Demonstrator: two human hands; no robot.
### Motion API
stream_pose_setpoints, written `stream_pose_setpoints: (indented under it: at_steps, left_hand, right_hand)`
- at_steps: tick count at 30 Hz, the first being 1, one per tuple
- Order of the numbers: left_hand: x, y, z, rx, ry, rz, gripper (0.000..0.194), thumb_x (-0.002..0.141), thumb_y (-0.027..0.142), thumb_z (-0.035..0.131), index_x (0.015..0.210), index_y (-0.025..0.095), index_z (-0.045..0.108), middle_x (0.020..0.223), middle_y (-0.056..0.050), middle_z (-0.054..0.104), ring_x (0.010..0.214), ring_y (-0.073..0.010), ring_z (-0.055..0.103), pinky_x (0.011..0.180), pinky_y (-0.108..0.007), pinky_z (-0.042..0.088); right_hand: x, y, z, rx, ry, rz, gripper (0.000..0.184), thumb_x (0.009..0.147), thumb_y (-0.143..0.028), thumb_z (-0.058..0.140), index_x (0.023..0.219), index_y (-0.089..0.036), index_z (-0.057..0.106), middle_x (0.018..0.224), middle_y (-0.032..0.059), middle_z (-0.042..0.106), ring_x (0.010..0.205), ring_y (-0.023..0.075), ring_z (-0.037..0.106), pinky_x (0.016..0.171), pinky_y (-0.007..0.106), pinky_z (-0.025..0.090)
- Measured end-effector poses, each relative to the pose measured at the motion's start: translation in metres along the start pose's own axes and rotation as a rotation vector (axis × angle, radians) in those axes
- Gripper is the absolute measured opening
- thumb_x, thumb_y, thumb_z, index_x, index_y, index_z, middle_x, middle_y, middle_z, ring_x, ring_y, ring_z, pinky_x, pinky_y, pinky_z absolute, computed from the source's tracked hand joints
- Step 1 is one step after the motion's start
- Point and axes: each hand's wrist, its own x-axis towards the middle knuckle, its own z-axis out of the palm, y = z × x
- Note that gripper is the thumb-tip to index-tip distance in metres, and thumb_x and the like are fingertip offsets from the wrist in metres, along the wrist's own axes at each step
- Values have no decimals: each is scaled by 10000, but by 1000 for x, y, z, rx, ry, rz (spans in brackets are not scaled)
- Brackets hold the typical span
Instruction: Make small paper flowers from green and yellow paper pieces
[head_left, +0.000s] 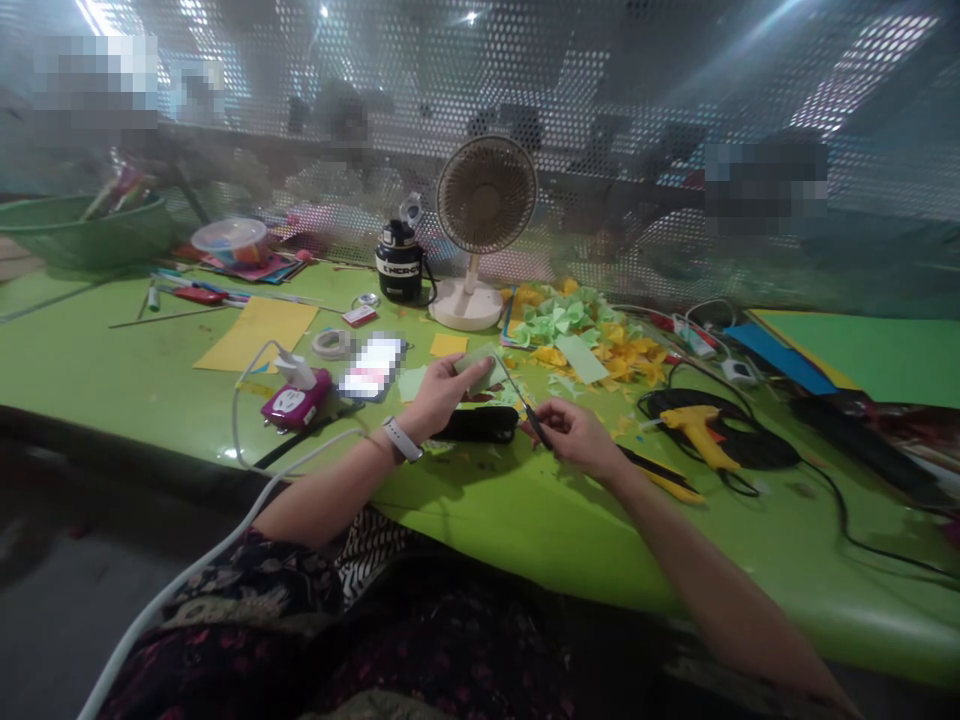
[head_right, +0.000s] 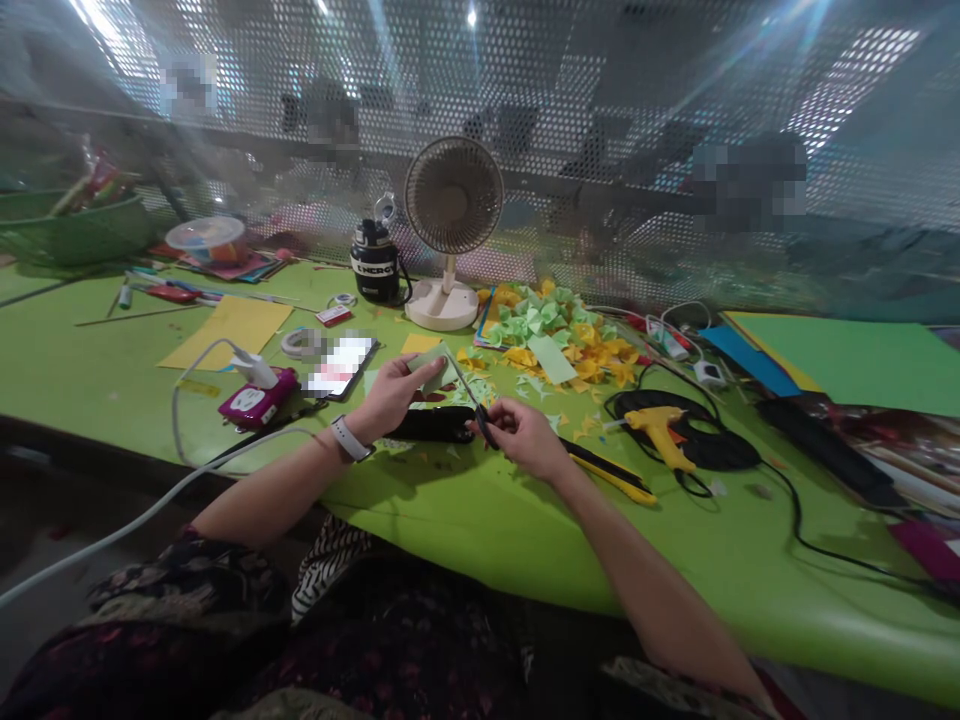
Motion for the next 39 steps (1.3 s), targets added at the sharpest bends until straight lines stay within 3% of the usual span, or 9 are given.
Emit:
stream_pose_setpoints:
  at_steps: [16,21,39]
  left_hand:
    - [1,-4,0,0,-43,-14,417,651,423,872,855,112,684,826,-44,730,674,-122,699,638,-257,599]
    - [0,-4,0,-9,-45,-9,431,645,427,873,865,108,683,823,-40,730,672,-120,703,643,-254,604]
    - [-1,-9,2,16,-63,-2,447,619,462,875,811,113,670,758,-24,705,644,-110,654,635,-260,565]
  right_hand:
    - [-3,-2,1,7,-8,23,593,568,-719,789,744,-192,583,595,-5,630,430,79,445,390,227,338]
    - [-1,0,1,36,9,31,597,531,-699,818,748,-188,596,607,2,638,468,95,489,402,226,380]
    - [-2,-3,2,27,7,37,592,556,-704,807,746,-186,590,596,-2,643,440,79,460,403,222,357]
